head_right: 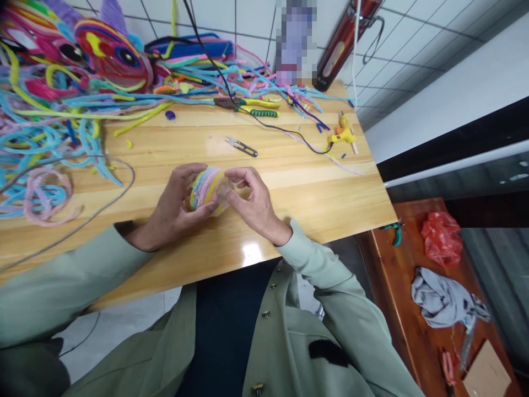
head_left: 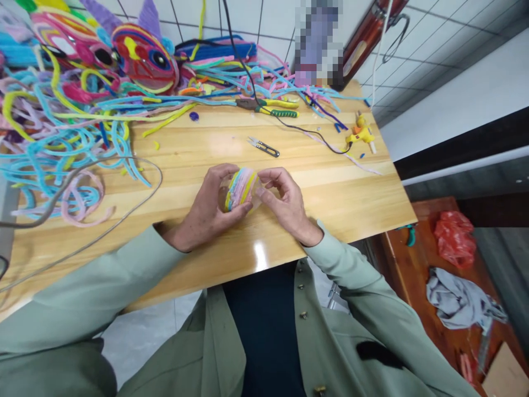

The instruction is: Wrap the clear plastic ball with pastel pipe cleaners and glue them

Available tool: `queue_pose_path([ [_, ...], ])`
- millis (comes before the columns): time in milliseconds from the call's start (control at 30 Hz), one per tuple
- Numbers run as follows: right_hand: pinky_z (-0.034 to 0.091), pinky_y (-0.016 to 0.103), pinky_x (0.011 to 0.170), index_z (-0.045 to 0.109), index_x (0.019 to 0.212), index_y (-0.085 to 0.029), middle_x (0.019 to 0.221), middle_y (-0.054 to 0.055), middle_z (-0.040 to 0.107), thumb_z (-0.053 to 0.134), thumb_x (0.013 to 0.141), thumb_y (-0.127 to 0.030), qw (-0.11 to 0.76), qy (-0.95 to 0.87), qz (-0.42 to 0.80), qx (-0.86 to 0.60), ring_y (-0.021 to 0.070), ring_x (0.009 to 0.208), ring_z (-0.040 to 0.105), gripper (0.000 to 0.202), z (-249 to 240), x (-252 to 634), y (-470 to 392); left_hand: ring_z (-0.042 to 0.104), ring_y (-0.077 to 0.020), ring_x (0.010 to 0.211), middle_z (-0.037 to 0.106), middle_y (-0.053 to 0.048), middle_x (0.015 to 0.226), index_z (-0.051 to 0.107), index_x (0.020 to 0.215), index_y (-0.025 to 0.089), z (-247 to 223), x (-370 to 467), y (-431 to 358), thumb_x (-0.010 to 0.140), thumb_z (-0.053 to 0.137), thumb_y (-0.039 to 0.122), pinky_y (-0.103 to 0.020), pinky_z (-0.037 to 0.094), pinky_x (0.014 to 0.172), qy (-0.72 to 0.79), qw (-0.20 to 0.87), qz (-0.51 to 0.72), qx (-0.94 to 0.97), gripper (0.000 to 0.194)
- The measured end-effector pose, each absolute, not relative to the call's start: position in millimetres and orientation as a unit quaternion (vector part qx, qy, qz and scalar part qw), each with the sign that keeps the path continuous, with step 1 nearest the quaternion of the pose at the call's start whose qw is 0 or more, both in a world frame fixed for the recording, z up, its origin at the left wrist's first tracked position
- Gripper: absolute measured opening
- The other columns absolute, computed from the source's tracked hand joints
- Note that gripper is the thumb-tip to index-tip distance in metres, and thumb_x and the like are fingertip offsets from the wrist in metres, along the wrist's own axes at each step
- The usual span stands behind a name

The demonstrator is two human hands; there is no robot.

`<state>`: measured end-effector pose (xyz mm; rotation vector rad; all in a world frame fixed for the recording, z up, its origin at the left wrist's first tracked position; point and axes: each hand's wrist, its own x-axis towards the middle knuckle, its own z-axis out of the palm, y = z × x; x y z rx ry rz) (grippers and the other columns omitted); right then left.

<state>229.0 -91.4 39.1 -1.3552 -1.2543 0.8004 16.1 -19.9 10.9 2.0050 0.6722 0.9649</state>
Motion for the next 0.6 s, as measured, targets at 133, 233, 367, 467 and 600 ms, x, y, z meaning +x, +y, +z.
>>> queue_pose_path([
  [133, 0.060, 0.042, 0.105, 0.075, 0.115, -0.028, 0.117, 0.003, 0.082, 0.084, 0.092, -0.054, 0.562, -0.469, 0.370, -0.572, 0.0220, 0.111, 0.074, 0.036, 40, 271, -80, 0.062, -0.0361, 0.146, 0.059, -0.013, 0.153, 0.049, 0.157, 0.030, 10, 14, -18, 0.102, 0.080, 0.049, -0.065, 0.052, 0.128, 0.281, 0.380, 0.386, 0.792, 0.066],
  [233, 0.060, 0.035, 0.090, 0.076, 0.106, -0.026, 0.094, 0.000, 0.079, 0.081, 0.094, -0.048, 0.585, -0.429, 0.349, -0.593, 0.0176, 0.089, 0.072, 0.026, 39, 320, -63, 0.062, -0.0379, 0.147, 0.060, -0.013, 0.153, 0.050, 0.156, 0.031, 5, 11, -12, 0.100, 0.082, 0.050, -0.067, 0.052, 0.127, 0.298, 0.361, 0.400, 0.788, 0.068],
  [367, 0.050, 0.031, 0.071, 0.073, 0.097, -0.024, 0.078, -0.004, 0.066, 0.078, 0.095, -0.056, 0.583, -0.473, 0.254, -0.609, 0.0143, 0.068, 0.057, 0.032, 33, 371, -43, 0.060, -0.0396, 0.149, 0.058, -0.013, 0.155, 0.049, 0.158, 0.032, 0, 9, -5, 0.099, 0.083, 0.051, -0.070, 0.050, 0.130, 0.322, 0.349, 0.399, 0.784, 0.071],
  [467, 0.053, 0.034, 0.078, 0.074, 0.106, -0.024, 0.084, -0.002, 0.068, 0.074, 0.099, -0.057, 0.511, -0.551, 0.200, -0.629, 0.0169, 0.074, 0.059, 0.033, 24, 371, -30, 0.060, -0.0381, 0.151, 0.058, -0.012, 0.155, 0.048, 0.159, 0.033, 0, 8, -4, 0.099, 0.083, 0.049, -0.067, 0.050, 0.131, 0.319, 0.355, 0.397, 0.784, 0.071],
  [600, 0.059, 0.039, 0.093, 0.074, 0.121, -0.023, 0.103, 0.005, 0.077, 0.075, 0.100, -0.044, 0.385, -0.661, 0.137, -0.629, 0.0235, 0.096, 0.070, 0.029, 14, 338, -13, 0.059, -0.0361, 0.152, 0.057, -0.012, 0.156, 0.047, 0.160, 0.032, 2, 7, -5, 0.101, 0.081, 0.046, -0.065, 0.050, 0.131, 0.305, 0.353, 0.396, 0.790, 0.070],
])
